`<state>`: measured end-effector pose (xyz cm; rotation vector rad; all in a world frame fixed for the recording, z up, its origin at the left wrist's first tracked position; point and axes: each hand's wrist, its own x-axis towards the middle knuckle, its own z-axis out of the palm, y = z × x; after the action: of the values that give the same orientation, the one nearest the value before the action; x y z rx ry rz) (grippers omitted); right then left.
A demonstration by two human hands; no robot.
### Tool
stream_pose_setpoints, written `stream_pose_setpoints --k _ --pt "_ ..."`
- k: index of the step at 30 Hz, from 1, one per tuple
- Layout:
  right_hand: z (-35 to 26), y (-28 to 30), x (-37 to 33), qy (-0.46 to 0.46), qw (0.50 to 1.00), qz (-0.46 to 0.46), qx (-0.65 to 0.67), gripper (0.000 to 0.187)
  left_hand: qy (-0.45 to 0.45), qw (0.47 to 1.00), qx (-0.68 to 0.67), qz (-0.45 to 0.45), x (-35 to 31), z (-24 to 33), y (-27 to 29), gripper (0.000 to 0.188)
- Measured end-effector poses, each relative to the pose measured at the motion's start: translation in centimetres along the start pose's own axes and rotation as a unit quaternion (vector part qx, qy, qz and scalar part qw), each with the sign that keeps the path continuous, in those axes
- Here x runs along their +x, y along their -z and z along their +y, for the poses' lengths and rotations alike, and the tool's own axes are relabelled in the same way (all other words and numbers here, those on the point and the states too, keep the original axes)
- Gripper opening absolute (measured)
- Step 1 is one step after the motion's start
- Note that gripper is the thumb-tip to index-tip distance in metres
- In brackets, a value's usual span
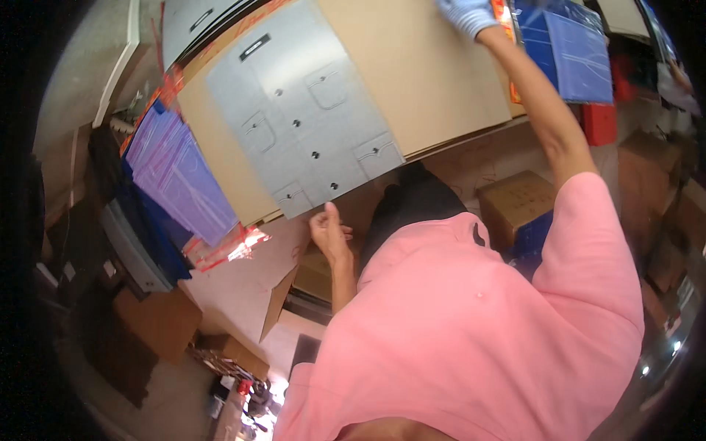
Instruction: The person assembles grey binders by placing a cardboard sheet on a table, positioning a grey binder cover on top, and smoothing it down. They use a light blue plastic tool to press the edges and corners of the cover onto the cardboard, repeating this process for multiple units.
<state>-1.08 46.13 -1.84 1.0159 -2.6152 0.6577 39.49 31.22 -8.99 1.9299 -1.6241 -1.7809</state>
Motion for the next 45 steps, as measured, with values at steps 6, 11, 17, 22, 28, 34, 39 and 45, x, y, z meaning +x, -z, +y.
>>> stream_pose_setpoints --k 6,11,17,22,28,34,39,45 --pt "10.7 -5.7 3.7 -0.119 0.933 -0.273 -0.202 0.073 0.152 0.968 -0.192 -0.058 1.5 0.1 -3.2 0.049" --pt "20.9 -8.7 4.4 -0.300 0.905 -0.270 -0.136 0.064 0.106 0.963 -0.248 -0.031 2.8 -0.1 -4.6 0.034" --pt "14.0 -5.5 6.3 -0.169 0.930 -0.232 -0.228 0.065 0.103 0.945 -0.309 -0.016 2.5 0.1 -4.2 0.028" --pt "10.9 -4.2 2.0 -0.302 0.831 -0.359 0.299 0.060 0.098 0.934 -0.338 -0.056 2.6 -0.2 -3.7 0.027" --pt "-5.9 -1.4 -10.5 -0.420 0.206 -0.243 0.850 0.077 0.088 0.903 -0.406 -0.114 2.8 -0.2 -3.3 0.023" --pt "-13.0 0.8 -20.6 -0.456 0.192 -0.286 0.821 0.058 0.045 0.917 -0.372 -0.138 2.0 0.2 -3.8 0.027" --pt "-16.0 1.3 -25.8 -0.464 0.536 -0.358 0.608 0.053 0.012 0.917 -0.363 -0.167 1.6 0.2 -4.9 0.025" --pt "-18.4 -0.7 -28.4 -0.395 0.729 -0.375 0.413 0.058 -0.042 0.920 -0.353 -0.165 1.0 0.4 -5.6 0.022"
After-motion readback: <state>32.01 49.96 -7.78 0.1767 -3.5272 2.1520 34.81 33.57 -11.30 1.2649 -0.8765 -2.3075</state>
